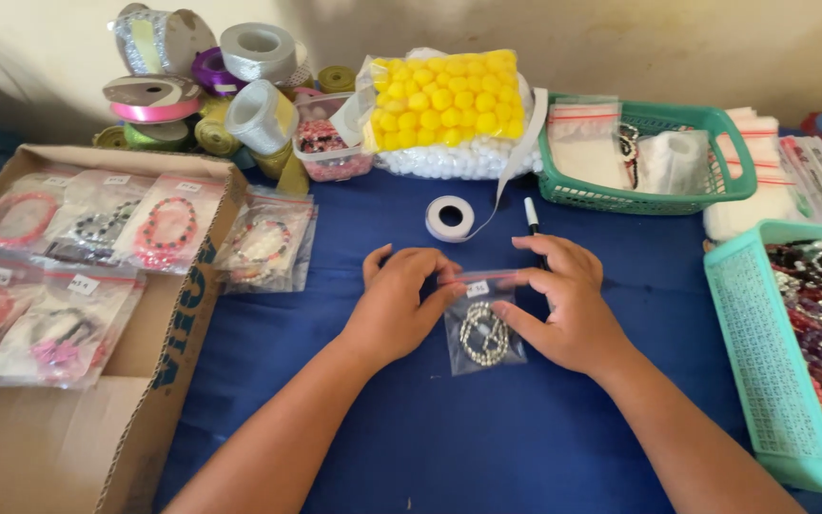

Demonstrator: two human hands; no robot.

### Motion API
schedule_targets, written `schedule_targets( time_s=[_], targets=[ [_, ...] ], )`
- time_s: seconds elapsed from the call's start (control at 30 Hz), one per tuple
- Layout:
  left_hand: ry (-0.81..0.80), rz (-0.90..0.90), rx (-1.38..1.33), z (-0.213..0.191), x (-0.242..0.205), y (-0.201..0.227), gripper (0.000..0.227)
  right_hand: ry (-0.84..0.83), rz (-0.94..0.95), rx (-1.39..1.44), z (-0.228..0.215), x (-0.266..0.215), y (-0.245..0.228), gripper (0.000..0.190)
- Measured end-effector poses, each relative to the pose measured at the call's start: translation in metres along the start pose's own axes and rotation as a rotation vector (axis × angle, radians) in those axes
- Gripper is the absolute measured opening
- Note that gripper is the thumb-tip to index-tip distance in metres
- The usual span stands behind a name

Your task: The person selects a beaded bracelet from a bin, places it inside a plastic bag, and seals the bag with tape. The person then writes a label on the tape with a marker and places the packaged bracelet into a cardboard box.

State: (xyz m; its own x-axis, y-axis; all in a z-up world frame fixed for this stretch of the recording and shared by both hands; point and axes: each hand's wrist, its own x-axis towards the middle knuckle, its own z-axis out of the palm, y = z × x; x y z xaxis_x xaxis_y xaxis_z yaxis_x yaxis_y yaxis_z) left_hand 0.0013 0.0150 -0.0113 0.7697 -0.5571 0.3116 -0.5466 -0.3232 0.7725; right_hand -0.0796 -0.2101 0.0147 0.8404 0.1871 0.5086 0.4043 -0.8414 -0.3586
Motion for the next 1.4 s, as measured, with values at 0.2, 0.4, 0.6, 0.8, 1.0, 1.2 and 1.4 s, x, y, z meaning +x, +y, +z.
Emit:
schedule_targets(
  time_s=[0.2,0.4,0.6,0.8,1.0,1.2,1.4],
  targets=[
    [0.037,-0.267,-0.541,0.010,0.007,0.002,0.029,0.015,0.170,0.323,0.007,0.001,-0.004,0.010],
    [-0.066,-0.173,-0.546,0.016,0.005,-0.002,0.021,0.093,0.562,0.515,0.011,-0.007,-0.005,0.015],
    [0.090,-0.316,-0.197,-0.056,0.000,0.064,0.020,0.053,0.650,0.579,0.014,0.020,-0.031,0.018],
    [0.284,-0.226,0.020,-0.130,-0.039,0.038,0.018,-0.016,0.348,0.701,0.051,0.077,-0.094,0.021],
    [0.360,-0.573,0.237,-0.228,-0.088,0.023,0.034,-0.026,0.259,0.705,0.115,0.131,-0.179,0.070],
    [0.409,-0.687,0.403,-0.282,-0.123,-0.009,0.033,-0.084,0.051,0.496,0.165,0.167,-0.238,0.056],
    [0.327,-0.712,0.592,-0.303,-0.136,-0.052,0.022,-0.307,-0.071,0.326,0.214,0.181,-0.260,0.015]
  ],
)
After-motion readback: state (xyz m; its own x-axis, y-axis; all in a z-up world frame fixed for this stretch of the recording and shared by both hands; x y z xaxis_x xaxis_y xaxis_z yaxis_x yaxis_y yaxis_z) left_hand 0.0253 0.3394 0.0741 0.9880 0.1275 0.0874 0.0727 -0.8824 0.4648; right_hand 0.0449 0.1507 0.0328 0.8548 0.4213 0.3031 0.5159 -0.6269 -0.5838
